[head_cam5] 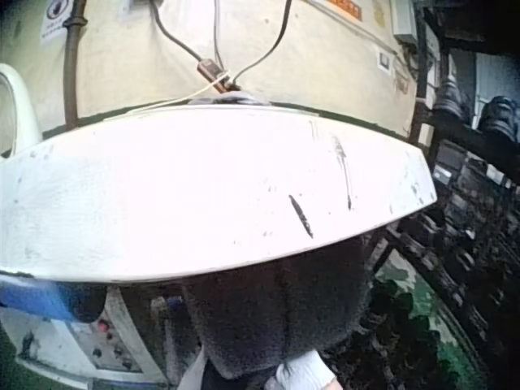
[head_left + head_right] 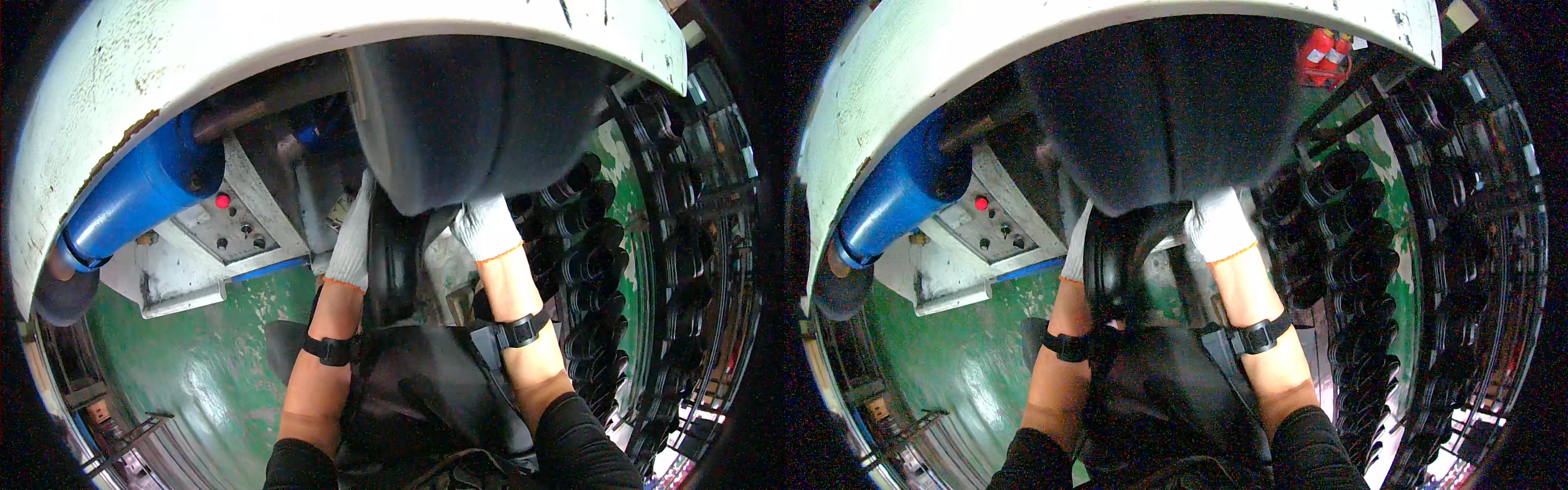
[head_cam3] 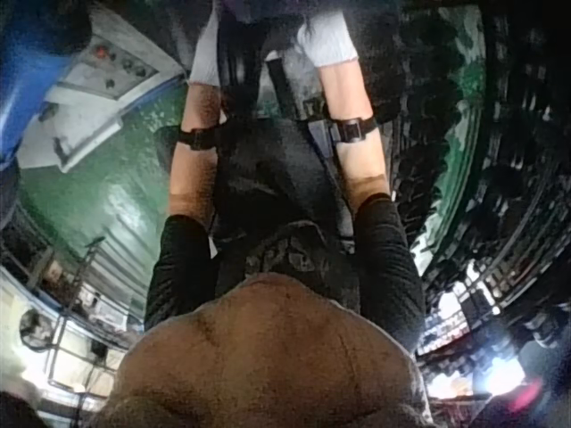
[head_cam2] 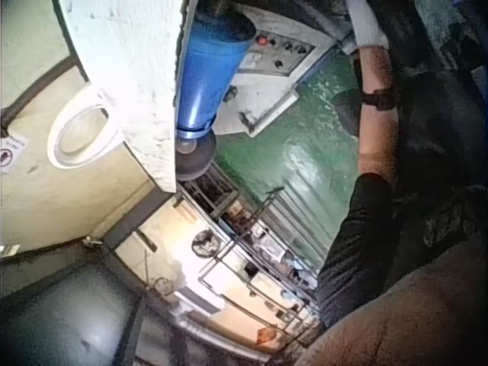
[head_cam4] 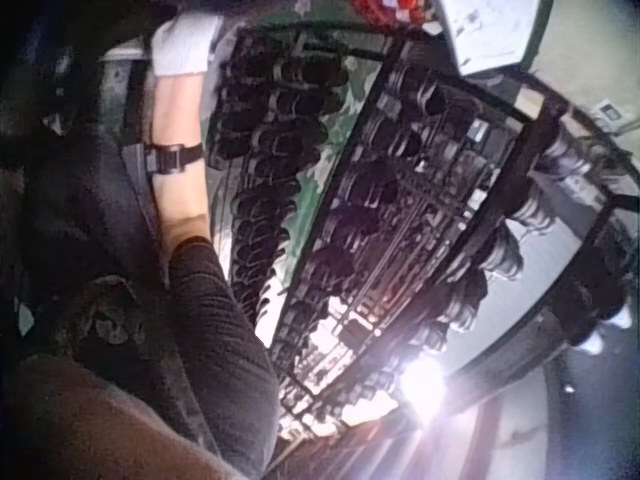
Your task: Polishing the soles and edges of black leather shoes using an industrial rotary machine.
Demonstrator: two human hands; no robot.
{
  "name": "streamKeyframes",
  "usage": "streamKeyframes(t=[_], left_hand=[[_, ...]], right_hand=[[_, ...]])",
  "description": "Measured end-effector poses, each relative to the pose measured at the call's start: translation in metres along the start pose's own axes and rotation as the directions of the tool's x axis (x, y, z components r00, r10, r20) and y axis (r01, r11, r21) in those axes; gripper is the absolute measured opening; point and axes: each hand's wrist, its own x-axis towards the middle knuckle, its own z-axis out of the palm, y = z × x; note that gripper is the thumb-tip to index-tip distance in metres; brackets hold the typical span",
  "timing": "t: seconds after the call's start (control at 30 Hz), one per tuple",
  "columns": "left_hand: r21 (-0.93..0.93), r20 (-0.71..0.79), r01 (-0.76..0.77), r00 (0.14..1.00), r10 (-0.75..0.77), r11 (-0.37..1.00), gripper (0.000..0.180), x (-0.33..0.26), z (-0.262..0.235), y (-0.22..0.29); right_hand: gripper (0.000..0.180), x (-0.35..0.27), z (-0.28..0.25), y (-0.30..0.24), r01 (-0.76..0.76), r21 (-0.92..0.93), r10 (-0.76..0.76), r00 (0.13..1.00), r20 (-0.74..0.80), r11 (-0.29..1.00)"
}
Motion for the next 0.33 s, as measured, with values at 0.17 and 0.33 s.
streamKeyframes(t=[0.17, 0.33], left_hand=[[0.526, 0.47, -0.537, 0.83, 0.301, 0.659, 0.052, -0.013, 0.007, 0.004], [0.65, 0.541, -0.616, 0.786, 0.298, 0.445, 0.04, -0.004, 0.02, 0.009]], right_hand=[[0.047, -0.002, -0.015, 0.008, 0.021, 0.026, -0.021, 1.0, 0.017, 0.999], [0.044, -0.005, -0.023, 0.02, -0.046, 0.253, 0.045, 0.999, 0.011, 0.966]])
